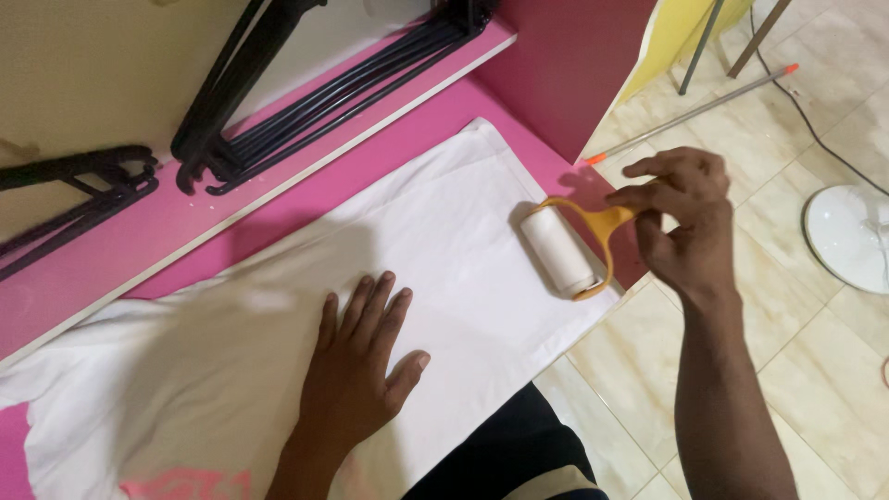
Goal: The person uses a lint roller to remove lint from a white t-shirt laid on a pink table. They roll the tool over the front, sides, and back of the shirt, periodically smoothing the fabric with their hands.
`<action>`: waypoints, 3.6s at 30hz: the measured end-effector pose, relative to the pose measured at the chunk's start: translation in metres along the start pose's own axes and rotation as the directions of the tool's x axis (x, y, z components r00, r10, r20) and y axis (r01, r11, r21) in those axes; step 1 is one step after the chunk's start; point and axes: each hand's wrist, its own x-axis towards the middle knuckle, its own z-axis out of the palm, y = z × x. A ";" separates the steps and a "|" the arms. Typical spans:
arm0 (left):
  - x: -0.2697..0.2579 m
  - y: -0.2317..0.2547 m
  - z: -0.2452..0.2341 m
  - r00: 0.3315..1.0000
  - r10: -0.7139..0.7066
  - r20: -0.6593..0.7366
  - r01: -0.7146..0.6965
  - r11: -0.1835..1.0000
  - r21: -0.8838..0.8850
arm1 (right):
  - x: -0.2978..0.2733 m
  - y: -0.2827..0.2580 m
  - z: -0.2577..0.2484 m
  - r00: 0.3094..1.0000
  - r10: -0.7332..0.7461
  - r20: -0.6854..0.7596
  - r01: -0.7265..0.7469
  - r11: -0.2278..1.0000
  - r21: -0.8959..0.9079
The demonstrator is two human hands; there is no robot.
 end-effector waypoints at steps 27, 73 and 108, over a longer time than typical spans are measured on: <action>-0.002 -0.004 0.001 0.996 -0.002 -0.088 -0.007 0.995 -0.100 | 0.014 -0.045 -0.007 0.971 0.074 0.228 -0.045 0.991 -0.128; -0.007 -0.029 0.001 0.958 -0.154 -0.242 0.143 0.988 -0.061 | 0.049 -0.069 0.044 0.856 0.265 0.444 -0.227 0.964 -0.138; -0.019 -0.084 -0.008 0.812 -0.457 -0.363 0.528 0.840 0.123 | 0.099 -0.053 0.119 0.948 -0.234 0.216 0.253 0.966 -0.061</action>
